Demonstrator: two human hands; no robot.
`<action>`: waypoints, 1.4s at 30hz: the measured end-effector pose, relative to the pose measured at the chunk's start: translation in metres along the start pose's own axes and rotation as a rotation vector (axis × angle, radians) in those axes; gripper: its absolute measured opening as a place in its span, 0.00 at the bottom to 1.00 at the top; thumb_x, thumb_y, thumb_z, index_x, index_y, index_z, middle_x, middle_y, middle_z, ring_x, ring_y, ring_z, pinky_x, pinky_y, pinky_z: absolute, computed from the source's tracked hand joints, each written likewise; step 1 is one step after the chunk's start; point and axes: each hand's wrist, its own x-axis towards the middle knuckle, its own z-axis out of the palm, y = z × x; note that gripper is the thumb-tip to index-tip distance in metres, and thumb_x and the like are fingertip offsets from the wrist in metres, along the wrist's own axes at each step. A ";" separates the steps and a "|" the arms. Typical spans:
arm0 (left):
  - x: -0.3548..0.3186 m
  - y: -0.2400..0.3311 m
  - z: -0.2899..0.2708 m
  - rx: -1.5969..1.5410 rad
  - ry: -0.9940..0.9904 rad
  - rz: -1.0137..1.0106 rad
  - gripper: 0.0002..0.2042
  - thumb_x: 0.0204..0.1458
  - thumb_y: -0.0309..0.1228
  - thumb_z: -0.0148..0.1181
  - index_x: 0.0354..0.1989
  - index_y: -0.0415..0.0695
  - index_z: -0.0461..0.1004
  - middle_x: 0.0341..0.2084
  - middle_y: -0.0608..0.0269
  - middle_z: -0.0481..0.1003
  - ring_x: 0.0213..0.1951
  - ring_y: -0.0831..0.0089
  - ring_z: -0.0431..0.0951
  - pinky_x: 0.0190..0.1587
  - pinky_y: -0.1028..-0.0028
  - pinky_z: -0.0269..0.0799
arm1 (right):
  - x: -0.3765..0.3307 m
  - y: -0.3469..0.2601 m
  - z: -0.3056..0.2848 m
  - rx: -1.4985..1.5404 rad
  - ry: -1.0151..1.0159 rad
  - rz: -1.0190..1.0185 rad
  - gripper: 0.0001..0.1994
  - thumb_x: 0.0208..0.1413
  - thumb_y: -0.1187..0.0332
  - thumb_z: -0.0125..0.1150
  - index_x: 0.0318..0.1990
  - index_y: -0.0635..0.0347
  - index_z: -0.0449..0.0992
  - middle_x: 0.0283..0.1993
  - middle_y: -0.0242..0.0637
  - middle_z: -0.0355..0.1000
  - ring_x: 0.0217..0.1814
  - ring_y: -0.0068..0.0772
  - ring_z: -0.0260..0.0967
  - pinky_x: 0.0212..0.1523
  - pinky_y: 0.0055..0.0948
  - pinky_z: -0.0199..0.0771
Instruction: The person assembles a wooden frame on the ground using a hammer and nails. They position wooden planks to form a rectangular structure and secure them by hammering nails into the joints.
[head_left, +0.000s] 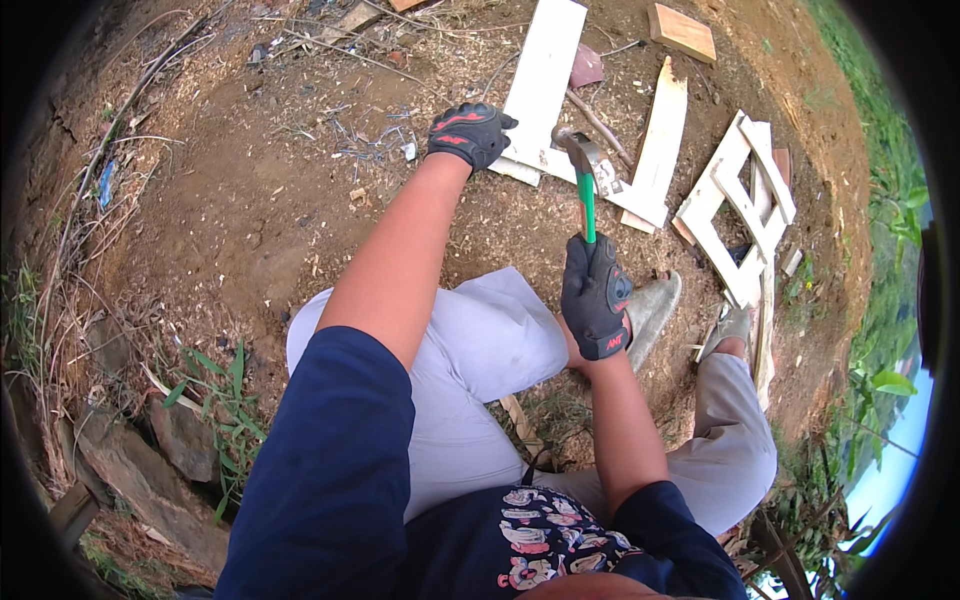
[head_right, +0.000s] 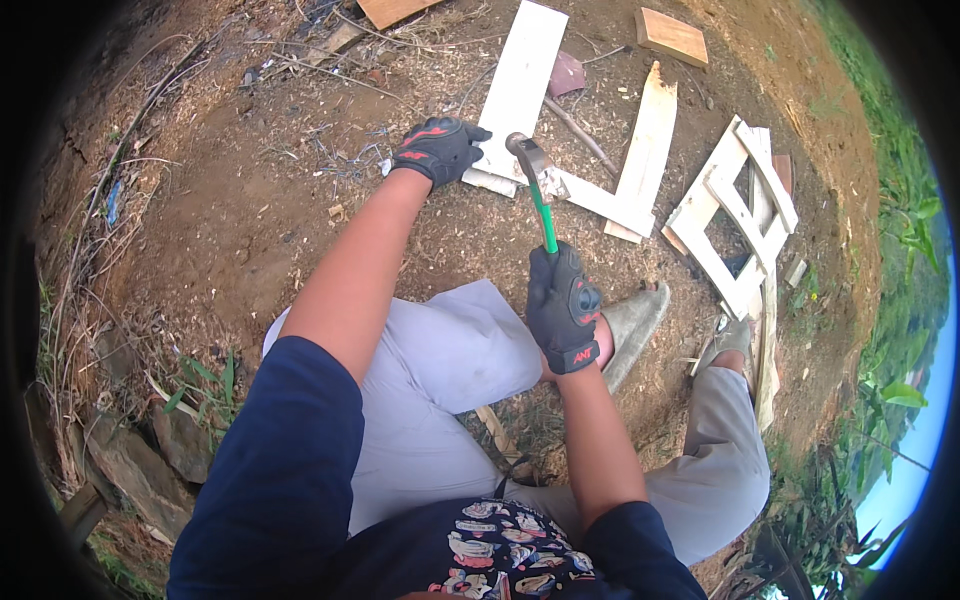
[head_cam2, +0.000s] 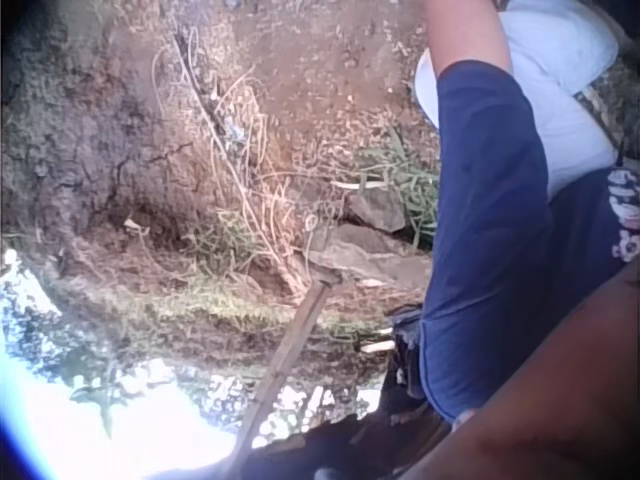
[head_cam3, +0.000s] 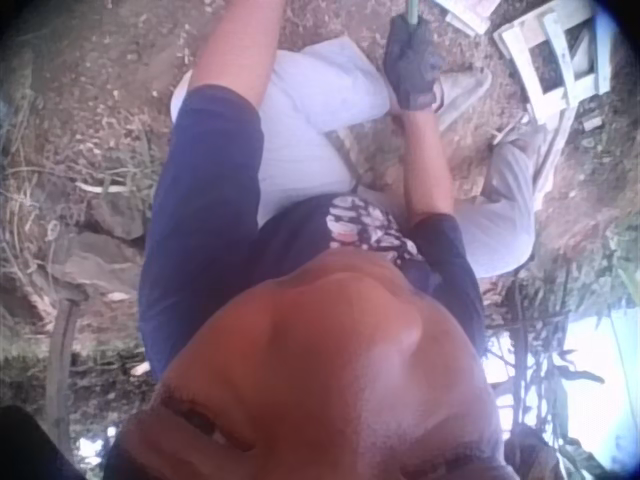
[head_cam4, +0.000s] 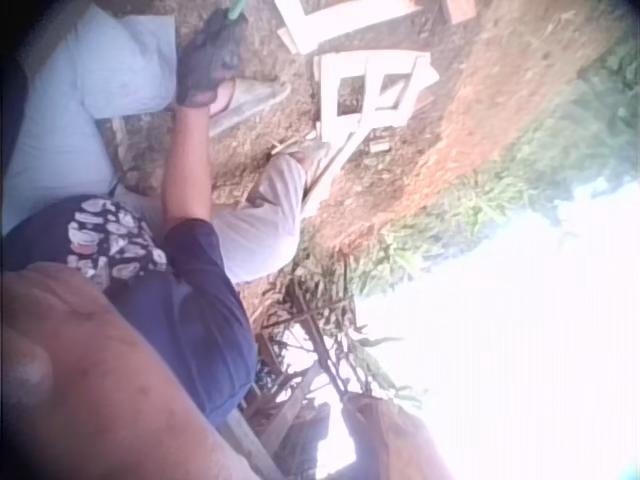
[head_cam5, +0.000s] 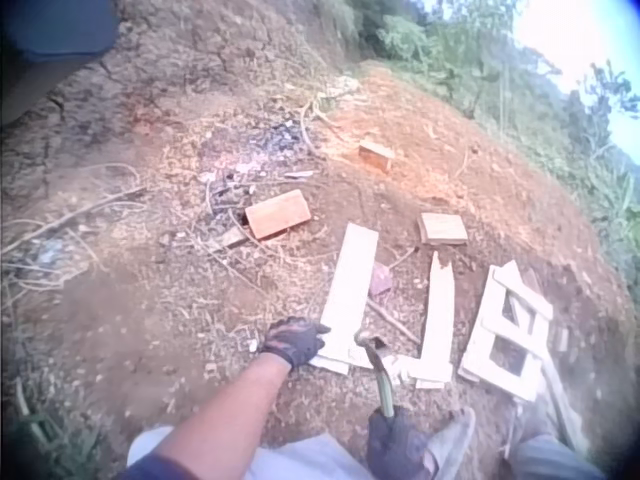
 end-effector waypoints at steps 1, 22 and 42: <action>0.000 0.001 0.000 0.004 0.009 0.000 0.20 0.61 0.42 0.65 0.63 0.68 0.81 0.59 0.62 0.82 0.59 0.58 0.81 0.67 0.60 0.74 | 0.004 -0.015 -0.011 0.067 0.049 -0.015 0.07 0.70 0.65 0.59 0.45 0.58 0.75 0.35 0.50 0.77 0.32 0.58 0.76 0.33 0.52 0.73; -0.002 0.013 -0.002 -0.049 0.013 -0.016 0.20 0.62 0.42 0.64 0.63 0.67 0.81 0.59 0.62 0.81 0.60 0.58 0.81 0.67 0.60 0.73 | 0.002 0.059 0.035 -0.256 -0.165 0.010 0.07 0.72 0.64 0.55 0.45 0.57 0.74 0.29 0.50 0.77 0.29 0.59 0.76 0.34 0.52 0.75; 0.002 -0.007 0.016 -0.041 0.097 -0.026 0.20 0.58 0.37 0.63 0.59 0.64 0.84 0.60 0.63 0.81 0.61 0.60 0.80 0.68 0.60 0.72 | 0.017 -0.003 -0.008 0.009 0.161 0.004 0.12 0.74 0.61 0.53 0.42 0.60 0.74 0.33 0.48 0.71 0.35 0.56 0.74 0.34 0.51 0.71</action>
